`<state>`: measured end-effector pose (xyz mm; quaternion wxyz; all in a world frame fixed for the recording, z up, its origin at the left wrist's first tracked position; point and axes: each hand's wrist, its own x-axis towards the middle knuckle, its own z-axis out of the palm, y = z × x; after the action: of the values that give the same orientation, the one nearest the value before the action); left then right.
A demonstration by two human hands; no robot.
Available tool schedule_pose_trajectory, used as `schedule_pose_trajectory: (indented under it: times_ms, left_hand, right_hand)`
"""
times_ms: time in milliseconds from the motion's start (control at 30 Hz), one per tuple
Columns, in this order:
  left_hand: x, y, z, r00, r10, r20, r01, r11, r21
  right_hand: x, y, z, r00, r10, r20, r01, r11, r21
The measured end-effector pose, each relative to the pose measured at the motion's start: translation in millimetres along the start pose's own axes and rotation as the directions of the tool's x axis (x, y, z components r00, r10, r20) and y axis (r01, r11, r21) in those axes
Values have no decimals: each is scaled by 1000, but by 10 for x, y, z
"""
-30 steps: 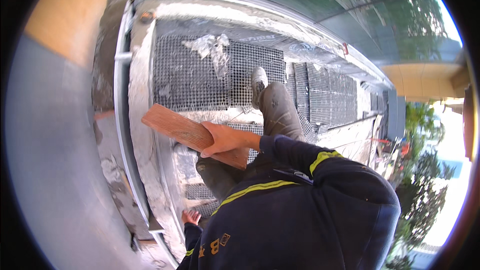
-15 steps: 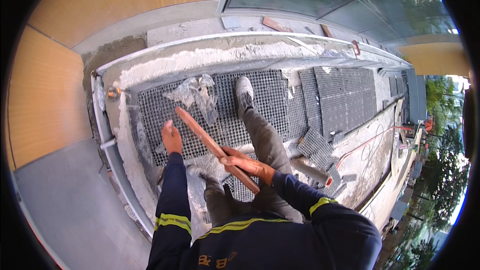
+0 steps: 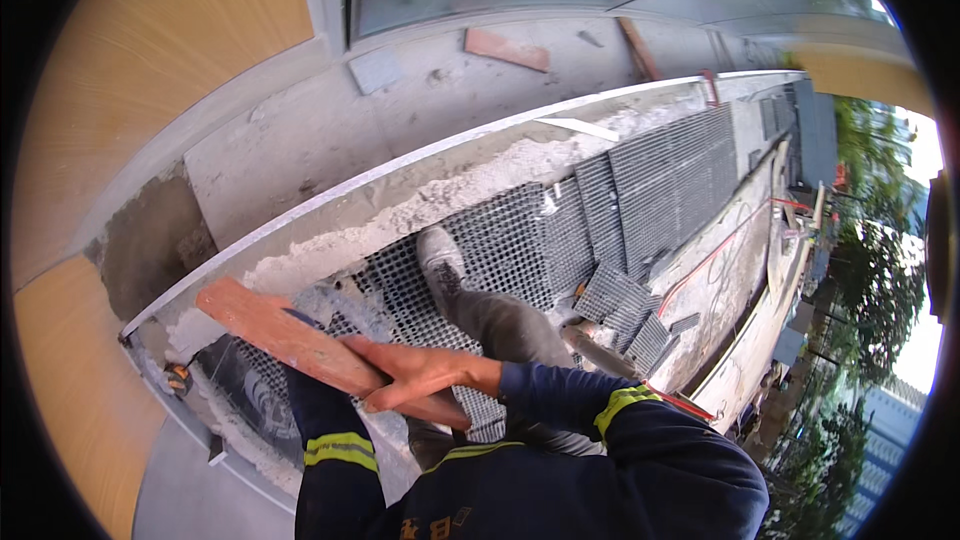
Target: The person positions a metal frame on a concrete base, uses a spirit level to check alignment, and then marks the frame with a marker. They spray a liquid onto the frame and wipe it with a cloth while another worker places a stone slab nearby.
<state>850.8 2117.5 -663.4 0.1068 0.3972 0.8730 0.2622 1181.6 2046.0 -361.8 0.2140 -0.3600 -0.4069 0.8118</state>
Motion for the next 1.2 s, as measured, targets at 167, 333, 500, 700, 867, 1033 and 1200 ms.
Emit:
schedule_pose_trajectory:
  times_ms: [167,333,500,700,867,1033,1200]
  left_hand:
    - [-29,340,-20,999,29,-15,-28,996,83]
    - [-111,279,-119,999,-30,-42,36,991,129]
    - [-352,182,-308,997,-66,-44,72,987,140]
    - [-1022,313,-623,995,-104,6,104,994,-32]
    - [-1611,564,-736,970,-169,177,216,931,-294]
    - [-1050,899,-979,797,-311,518,594,558,-579]
    - [-2056,-428,-1688,890,32,454,235,822,-518]
  right_hand:
    - [101,-453,-449,990,120,67,-115,990,-78]
    - [372,-479,-560,977,124,173,-107,988,-108]
    - [450,-540,-616,970,140,201,-108,981,-162]
    - [479,-320,-452,961,192,201,-178,980,-83]
    - [147,168,147,959,278,49,-279,904,324]
    - [-172,494,694,931,294,216,-364,793,489]
    - [-72,607,1756,919,373,129,-393,891,227]
